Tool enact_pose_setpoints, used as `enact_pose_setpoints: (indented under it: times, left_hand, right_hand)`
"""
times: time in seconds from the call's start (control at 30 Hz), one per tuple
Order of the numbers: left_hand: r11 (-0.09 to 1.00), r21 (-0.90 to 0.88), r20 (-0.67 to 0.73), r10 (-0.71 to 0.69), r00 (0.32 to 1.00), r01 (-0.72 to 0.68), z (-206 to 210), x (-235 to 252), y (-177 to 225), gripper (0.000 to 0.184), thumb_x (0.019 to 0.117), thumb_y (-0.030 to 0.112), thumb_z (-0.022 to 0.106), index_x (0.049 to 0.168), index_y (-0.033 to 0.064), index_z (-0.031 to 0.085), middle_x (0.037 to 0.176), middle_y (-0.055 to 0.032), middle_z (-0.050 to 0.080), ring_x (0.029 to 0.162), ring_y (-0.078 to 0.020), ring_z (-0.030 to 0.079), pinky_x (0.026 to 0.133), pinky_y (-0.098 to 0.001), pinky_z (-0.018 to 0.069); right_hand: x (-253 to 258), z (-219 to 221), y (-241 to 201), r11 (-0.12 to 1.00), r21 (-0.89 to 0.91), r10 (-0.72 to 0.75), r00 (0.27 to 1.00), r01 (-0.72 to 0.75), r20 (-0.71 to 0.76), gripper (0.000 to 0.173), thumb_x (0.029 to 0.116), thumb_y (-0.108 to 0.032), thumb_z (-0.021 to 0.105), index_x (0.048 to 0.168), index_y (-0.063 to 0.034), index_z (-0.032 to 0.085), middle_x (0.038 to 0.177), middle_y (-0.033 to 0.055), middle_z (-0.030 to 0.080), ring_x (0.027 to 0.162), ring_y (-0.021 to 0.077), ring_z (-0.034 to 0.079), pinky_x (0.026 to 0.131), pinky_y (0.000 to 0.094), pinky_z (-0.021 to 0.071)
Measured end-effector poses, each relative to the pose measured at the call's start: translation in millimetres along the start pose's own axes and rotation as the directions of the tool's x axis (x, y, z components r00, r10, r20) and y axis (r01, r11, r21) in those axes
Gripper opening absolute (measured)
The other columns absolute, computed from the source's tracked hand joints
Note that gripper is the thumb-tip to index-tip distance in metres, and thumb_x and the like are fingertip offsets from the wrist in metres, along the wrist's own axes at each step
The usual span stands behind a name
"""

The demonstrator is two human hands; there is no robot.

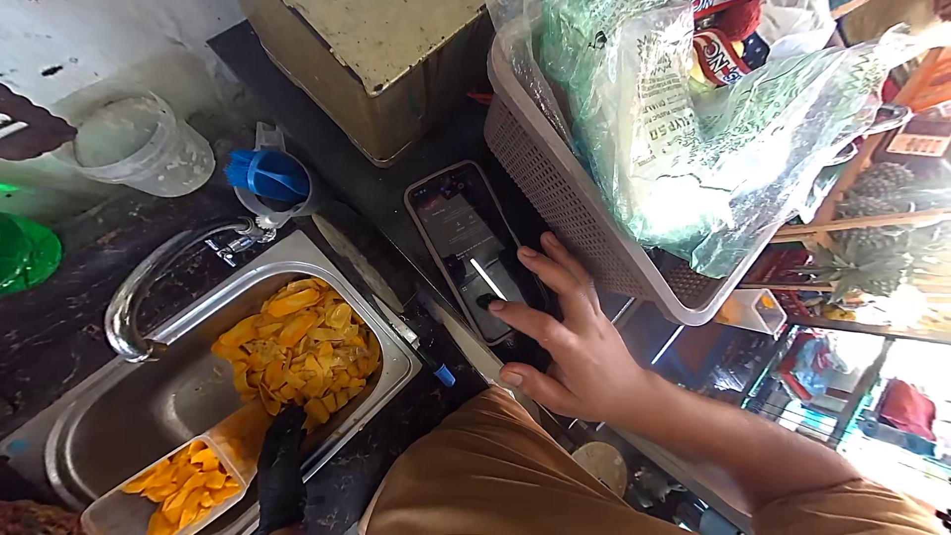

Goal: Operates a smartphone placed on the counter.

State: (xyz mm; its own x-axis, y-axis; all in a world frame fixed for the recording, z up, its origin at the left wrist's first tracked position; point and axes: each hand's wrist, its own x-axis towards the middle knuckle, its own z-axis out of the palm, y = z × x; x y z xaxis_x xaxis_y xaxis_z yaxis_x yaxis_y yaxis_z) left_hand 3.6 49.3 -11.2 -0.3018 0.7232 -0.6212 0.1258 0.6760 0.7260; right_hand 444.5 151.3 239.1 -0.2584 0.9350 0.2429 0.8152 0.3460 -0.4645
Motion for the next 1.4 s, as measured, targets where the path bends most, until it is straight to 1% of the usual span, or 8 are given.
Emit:
enact_pose_setpoints:
  times: [0.07, 0.2, 0.37, 0.83, 0.93, 1.07, 1.23, 1.4]
  left_hand:
    - [1.000, 0.003, 0.002, 0.001, 1.000, -0.001, 0.0, 0.1, -1.1, 0.053, 0.0985, 0.037, 0.054, 0.142, 0.0066, 0.056, 0.145, -0.0096, 0.057, 0.131, -0.0209, 0.054, 0.103, -0.0441, 0.0485]
    - [1.000, 0.018, 0.000, -0.009, 1.000, 0.009, 0.0, 0.6, -0.6, 0.053, 0.0982, 0.036, 0.054, 0.142, 0.0067, 0.056, 0.144, -0.0100, 0.057, 0.130, -0.0212, 0.054, 0.103, -0.0439, 0.0487]
    - [1.000, 0.007, 0.002, 0.001, 1.000, -0.001, -2.2, 1.8, -4.2, 0.052, 0.0988, 0.037, 0.054, 0.141, 0.0064, 0.056, 0.145, -0.0099, 0.057, 0.131, -0.0207, 0.054, 0.103, -0.0433, 0.0492]
    - [1.000, -0.001, 0.005, -0.011, 1.000, 0.011, -0.4, 2.8, -2.5, 0.052, 0.0983, 0.035, 0.054, 0.141, 0.0049, 0.056, 0.145, -0.0109, 0.057, 0.131, -0.0212, 0.055, 0.102, -0.0438, 0.0494]
    - [1.000, 0.001, 0.008, -0.019, 1.000, 0.019, -0.7, 3.5, -3.0, 0.052, 0.0989, 0.036, 0.053, 0.142, 0.0061, 0.055, 0.145, -0.0097, 0.057, 0.131, -0.0210, 0.054, 0.101, -0.0432, 0.0497]
    - [1.000, -0.006, 0.010, -0.006, 1.000, 0.006, -3.0, 3.1, -6.0, 0.053, 0.0978, 0.036, 0.053, 0.141, 0.0058, 0.056, 0.144, -0.0098, 0.058, 0.130, -0.0206, 0.054, 0.101, -0.0427, 0.0497]
    - [0.999, -0.036, 0.042, 0.021, 0.999, -0.020, -5.2, 4.1, -9.6, 0.053, 0.0971, 0.035, 0.054, 0.141, 0.0061, 0.055, 0.142, -0.0097, 0.058, 0.128, -0.0198, 0.055, 0.099, -0.0404, 0.0504]
    - [0.999, -0.032, 0.041, 0.020, 0.999, -0.019, -4.0, 3.4, -7.4, 0.052, 0.0966, 0.032, 0.053, 0.141, 0.0052, 0.054, 0.141, -0.0100, 0.058, 0.127, -0.0194, 0.056, 0.098, -0.0399, 0.0510]
  right_hand:
    - [-3.5, -1.1, 2.7, 0.999, 0.037, 0.007, 0.999, -0.006, -0.041, 0.047, 0.1028, -0.058, 0.047, 0.128, -0.0220, 0.061, 0.157, 0.0201, 0.042, 0.153, 0.0423, 0.026, 0.119, 0.0567, 0.0361]
    - [-6.8, -1.4, 4.6, 0.999, 0.030, 0.018, 0.999, -0.018, -0.027, 0.044, 0.1036, -0.056, 0.047, 0.122, -0.0199, 0.065, 0.155, 0.0199, 0.045, 0.153, 0.0414, 0.026, 0.120, 0.0554, 0.0351]
    - [-1.9, -1.2, 1.5, 0.999, 0.049, 0.008, 1.000, -0.007, -0.028, 0.044, 0.1040, -0.054, 0.047, 0.126, -0.0203, 0.063, 0.156, 0.0201, 0.043, 0.153, 0.0422, 0.025, 0.120, 0.0567, 0.0351]
    - [6.6, 3.8, -3.5, 0.999, -0.035, 0.011, 0.999, -0.010, 0.039, 0.049, 0.1022, -0.063, 0.044, 0.136, -0.0340, 0.063, 0.161, 0.0203, 0.037, 0.154, 0.0450, 0.020, 0.118, 0.0590, 0.0352]
    - [6.8, 2.4, -2.6, 0.999, -0.009, 0.038, 0.999, -0.038, 0.003, 0.047, 0.1022, -0.060, 0.047, 0.133, -0.0286, 0.063, 0.160, 0.0198, 0.039, 0.154, 0.0439, 0.022, 0.119, 0.0584, 0.0345]
    - [6.8, 2.2, -2.9, 0.997, -0.025, 0.071, 0.997, -0.070, 0.024, 0.049, 0.1017, -0.058, 0.049, 0.137, -0.0264, 0.063, 0.161, 0.0192, 0.038, 0.155, 0.0429, 0.021, 0.120, 0.0579, 0.0339]
    - [-0.8, -1.3, -2.5, 0.992, 0.027, 0.126, 0.991, -0.125, -0.041, 0.055, 0.1013, -0.053, 0.053, 0.137, -0.0107, 0.059, 0.154, 0.0192, 0.047, 0.152, 0.0366, 0.033, 0.120, 0.0520, 0.0381]
    - [-0.5, 2.1, -2.1, 0.988, -0.029, 0.149, 0.989, -0.150, -0.019, 0.060, 0.1020, -0.055, 0.050, 0.141, -0.0108, 0.058, 0.157, 0.0192, 0.045, 0.153, 0.0354, 0.032, 0.121, 0.0503, 0.0370]
